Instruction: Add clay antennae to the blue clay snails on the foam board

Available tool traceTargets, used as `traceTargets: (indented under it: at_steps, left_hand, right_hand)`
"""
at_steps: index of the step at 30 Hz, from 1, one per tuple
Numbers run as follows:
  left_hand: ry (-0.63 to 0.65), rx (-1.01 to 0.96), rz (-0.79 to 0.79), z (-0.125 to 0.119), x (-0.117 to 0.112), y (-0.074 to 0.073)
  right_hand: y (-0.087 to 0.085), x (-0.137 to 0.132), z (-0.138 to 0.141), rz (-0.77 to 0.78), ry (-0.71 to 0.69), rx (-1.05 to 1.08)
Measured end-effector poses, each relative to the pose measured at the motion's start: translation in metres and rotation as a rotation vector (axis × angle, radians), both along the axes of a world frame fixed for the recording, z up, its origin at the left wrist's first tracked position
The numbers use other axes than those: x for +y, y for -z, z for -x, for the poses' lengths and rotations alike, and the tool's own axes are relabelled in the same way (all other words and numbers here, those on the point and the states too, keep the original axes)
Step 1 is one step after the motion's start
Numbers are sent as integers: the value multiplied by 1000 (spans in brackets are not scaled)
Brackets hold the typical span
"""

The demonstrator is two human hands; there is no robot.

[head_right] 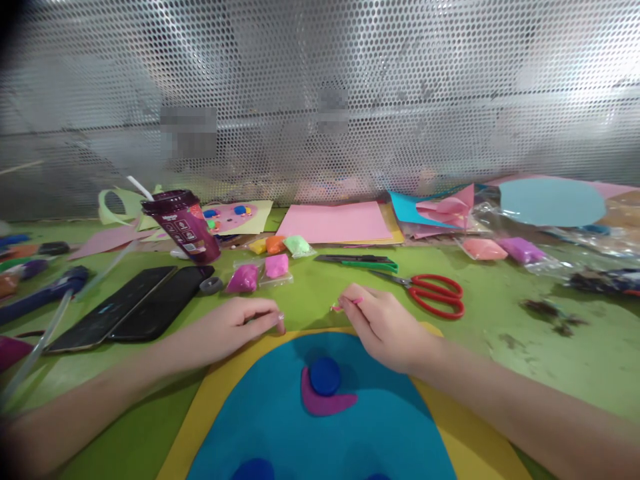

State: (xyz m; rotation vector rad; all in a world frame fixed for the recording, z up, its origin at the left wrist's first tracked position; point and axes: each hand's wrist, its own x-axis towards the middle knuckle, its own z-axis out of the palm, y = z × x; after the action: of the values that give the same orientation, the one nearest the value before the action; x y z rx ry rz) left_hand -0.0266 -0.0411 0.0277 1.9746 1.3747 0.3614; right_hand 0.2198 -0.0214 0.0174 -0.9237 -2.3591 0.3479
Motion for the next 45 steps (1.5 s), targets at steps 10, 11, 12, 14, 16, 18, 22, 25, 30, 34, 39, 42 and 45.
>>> traceTargets:
  at_steps: [10, 11, 12, 14, 16, 18, 22, 25, 30, 34, 39, 42, 45]
  left_hand:
    - [0, 13, -3, 0, 1, 0]
    - [0, 17, -1, 0, 1, 0]
    - [0, 21, 0, 0, 1, 0]
    - [0, 26, 1, 0, 1, -1]
    - [2, 26, 2, 0, 1, -1]
    - [1, 26, 1, 0, 1, -1]
    - [-4, 33, 2, 0, -1, -2]
    - [-4, 41, 1, -1, 0, -2]
    - [-1, 36, -1, -1, 0, -1]
    - [-5, 30, 2, -1, 0, -1]
    - [5, 28, -6, -1, -1, -1]
    - [-1, 55, -11, -1, -1, -1]
    - [1, 78, -28, 0, -1, -1]
  right_hand:
    - [1, 2, -2, -24, -14, 15]
    - [2, 2, -2, -17, -8, 19]
    - [1, 2, -3, -8, -1, 23]
    - [1, 2, -3, 12, 15, 33]
    - [2, 2, -3, 32, 32, 45]
    - [2, 2, -4, 48, 43, 60]
    - [4, 2, -4, 47, 78, 108]
    - [3, 2, -5, 46, 126, 151]
    - [2, 3, -8, 55, 202, 260]
    - [2, 5, -9, 133, 255, 387]
    - [-4, 8, -4, 470, 246, 638]
    - [-7, 7, 2, 664, 188, 702]
    - [-7, 5, 6, 779, 123, 667]
